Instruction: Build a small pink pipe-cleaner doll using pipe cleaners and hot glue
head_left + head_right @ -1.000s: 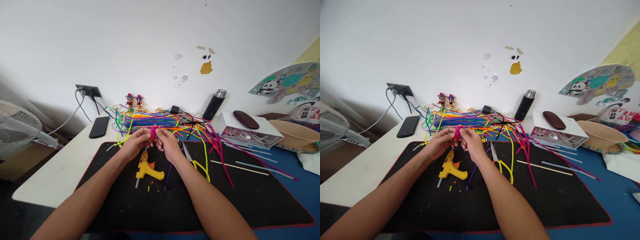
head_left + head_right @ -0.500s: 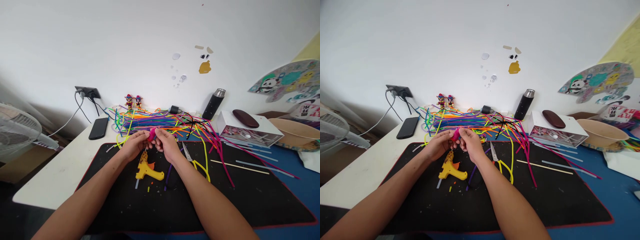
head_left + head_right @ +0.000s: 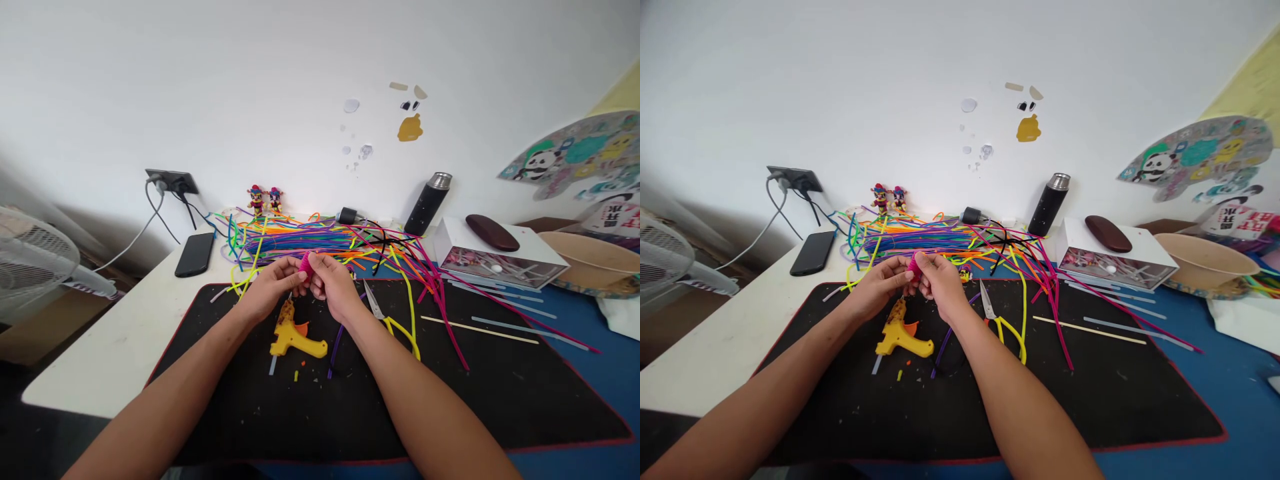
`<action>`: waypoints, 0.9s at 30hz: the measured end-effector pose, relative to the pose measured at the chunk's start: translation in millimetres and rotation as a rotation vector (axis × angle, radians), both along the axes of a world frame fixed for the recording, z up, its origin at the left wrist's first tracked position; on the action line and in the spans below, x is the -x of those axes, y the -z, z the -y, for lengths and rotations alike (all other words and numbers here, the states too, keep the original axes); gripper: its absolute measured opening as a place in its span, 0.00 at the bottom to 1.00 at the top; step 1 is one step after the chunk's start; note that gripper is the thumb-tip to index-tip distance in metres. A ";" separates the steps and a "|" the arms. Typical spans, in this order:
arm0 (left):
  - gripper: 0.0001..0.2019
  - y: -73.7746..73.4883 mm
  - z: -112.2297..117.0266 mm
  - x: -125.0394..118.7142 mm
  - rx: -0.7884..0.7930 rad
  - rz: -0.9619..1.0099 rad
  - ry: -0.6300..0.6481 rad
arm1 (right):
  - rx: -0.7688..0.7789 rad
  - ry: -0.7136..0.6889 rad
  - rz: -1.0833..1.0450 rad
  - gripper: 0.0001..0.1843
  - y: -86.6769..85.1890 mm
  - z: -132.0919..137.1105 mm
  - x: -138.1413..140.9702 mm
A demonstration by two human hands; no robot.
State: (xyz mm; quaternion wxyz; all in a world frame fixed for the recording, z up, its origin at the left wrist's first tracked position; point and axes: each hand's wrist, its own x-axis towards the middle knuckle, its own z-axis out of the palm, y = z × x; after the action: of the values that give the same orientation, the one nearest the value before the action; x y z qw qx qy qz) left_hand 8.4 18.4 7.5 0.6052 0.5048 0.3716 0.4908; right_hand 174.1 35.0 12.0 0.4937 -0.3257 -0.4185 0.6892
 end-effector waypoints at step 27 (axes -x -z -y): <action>0.17 -3.0 -0.1 -0.1 0.000 -0.003 -0.105 | -0.027 -0.035 0.048 0.29 1.7 0.5 0.5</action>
State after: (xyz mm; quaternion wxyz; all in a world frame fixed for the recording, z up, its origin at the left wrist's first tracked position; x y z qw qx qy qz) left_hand 8.5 18.5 10.5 0.5780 0.4851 0.3986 0.5212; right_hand 173.6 34.5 10.3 0.4757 -0.3280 -0.4452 0.6841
